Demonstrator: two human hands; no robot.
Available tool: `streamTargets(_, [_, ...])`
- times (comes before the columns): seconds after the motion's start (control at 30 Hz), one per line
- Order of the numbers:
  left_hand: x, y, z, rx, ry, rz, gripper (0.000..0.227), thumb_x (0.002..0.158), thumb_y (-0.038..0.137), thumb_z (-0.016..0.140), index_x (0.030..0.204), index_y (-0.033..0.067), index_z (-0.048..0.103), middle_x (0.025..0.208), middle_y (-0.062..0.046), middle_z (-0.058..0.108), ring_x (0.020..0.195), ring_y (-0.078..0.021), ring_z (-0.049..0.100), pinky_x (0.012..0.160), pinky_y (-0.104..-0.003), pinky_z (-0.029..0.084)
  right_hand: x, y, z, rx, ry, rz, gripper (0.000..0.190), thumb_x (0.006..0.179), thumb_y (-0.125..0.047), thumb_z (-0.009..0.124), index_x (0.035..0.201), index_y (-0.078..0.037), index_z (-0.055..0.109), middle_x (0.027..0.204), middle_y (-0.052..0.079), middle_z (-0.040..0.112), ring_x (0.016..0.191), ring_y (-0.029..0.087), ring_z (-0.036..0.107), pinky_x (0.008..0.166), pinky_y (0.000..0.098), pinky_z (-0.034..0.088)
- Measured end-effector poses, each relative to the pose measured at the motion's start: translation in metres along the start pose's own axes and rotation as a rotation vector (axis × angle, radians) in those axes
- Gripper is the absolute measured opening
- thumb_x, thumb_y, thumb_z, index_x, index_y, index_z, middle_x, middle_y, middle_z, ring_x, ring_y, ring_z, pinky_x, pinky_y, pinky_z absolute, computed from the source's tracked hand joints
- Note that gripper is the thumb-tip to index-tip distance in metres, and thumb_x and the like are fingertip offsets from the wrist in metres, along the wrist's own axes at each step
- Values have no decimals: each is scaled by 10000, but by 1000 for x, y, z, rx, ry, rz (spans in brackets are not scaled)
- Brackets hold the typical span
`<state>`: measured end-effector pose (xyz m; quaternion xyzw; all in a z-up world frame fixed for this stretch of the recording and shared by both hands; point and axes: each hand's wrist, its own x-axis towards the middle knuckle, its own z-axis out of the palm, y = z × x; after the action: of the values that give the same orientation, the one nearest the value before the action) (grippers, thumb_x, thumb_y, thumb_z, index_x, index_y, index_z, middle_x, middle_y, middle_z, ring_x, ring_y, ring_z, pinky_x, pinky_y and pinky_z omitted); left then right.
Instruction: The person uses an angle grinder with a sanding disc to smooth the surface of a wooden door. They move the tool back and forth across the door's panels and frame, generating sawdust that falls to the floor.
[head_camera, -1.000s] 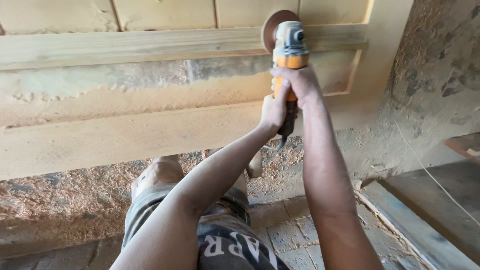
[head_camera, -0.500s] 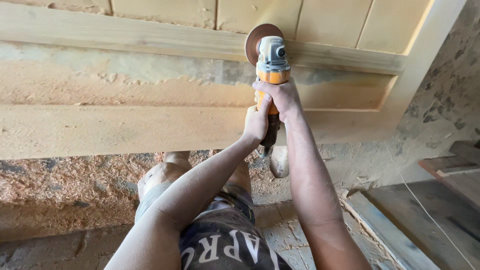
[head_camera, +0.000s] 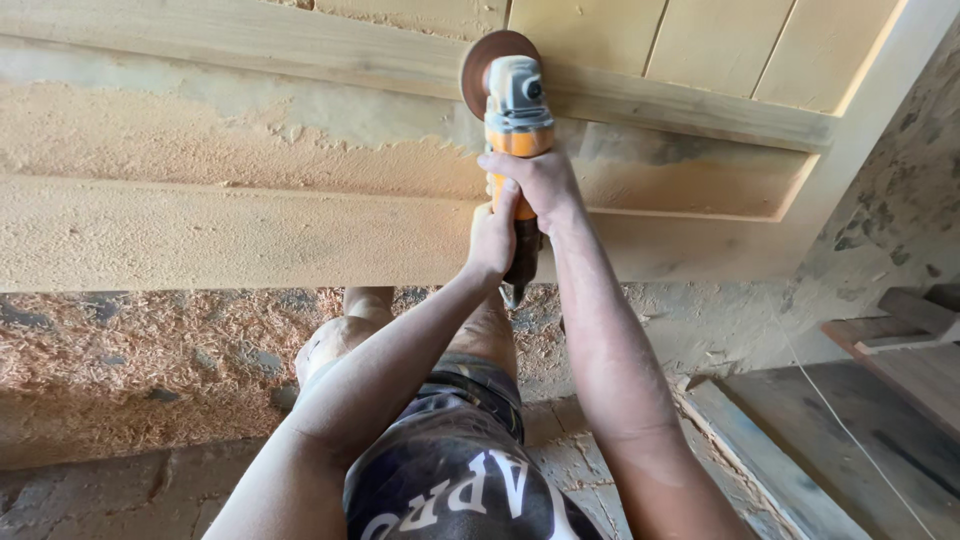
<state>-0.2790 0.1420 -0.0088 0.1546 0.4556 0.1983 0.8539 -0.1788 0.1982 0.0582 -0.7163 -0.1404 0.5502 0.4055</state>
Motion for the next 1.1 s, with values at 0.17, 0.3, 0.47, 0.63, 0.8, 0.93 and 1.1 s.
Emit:
streamTargets(0.17, [-2,21,-38,143,32,121,733,1044,630,364,890,1,706,717,-34,692,619,-116,655,561,-291,516,8,-5,48,-53,-32,33,254,701,-130,847,905,-34,731,786,56,724,636,156,693,578,315,585])
streamTargets(0.3, [-2,44,-76,-108,152,50,715,1056,652,359,1063,26,702,820,-37,668,727,-143,656,665,-315,539,24,-9,93,-221,-118,-87,333,658,-211,867,932,-73,738,863,44,744,745,156,718,664,305,606])
streamTargets(0.47, [5,37,-56,-428,179,73,595,1018,566,408,1259,79,648,1075,-30,731,997,-133,698,902,-293,556,26,-16,83,-338,-147,-40,347,630,-235,872,925,-102,747,851,37,751,744,155,726,665,304,609])
streamTargets(0.63, [14,-26,8,-5,85,130,719,1049,640,371,1097,-1,694,856,-49,704,775,-134,672,708,-300,551,10,1,-15,-123,-87,85,279,712,-155,861,911,-4,738,785,100,714,633,190,677,568,324,557])
streamTargets(0.8, [31,-71,107,94,-43,-56,715,994,610,511,979,-79,701,739,-111,719,618,-184,703,580,-340,572,3,22,-147,94,46,71,290,745,-127,844,989,-44,712,827,62,724,663,175,707,597,329,598])
streamTargets(0.93, [39,-93,186,366,-73,-223,806,845,708,587,842,-86,724,681,-140,712,584,-223,722,533,-357,580,-11,33,-253,230,195,141,306,797,-138,806,1055,-30,680,818,92,701,688,217,707,637,356,603])
streamTargets(1.1, [39,-87,224,408,-108,-253,811,812,722,630,791,-82,734,646,-132,701,574,-214,713,536,-347,563,-17,32,-295,293,233,124,307,802,-154,771,1065,-48,654,783,93,669,648,227,688,602,375,591])
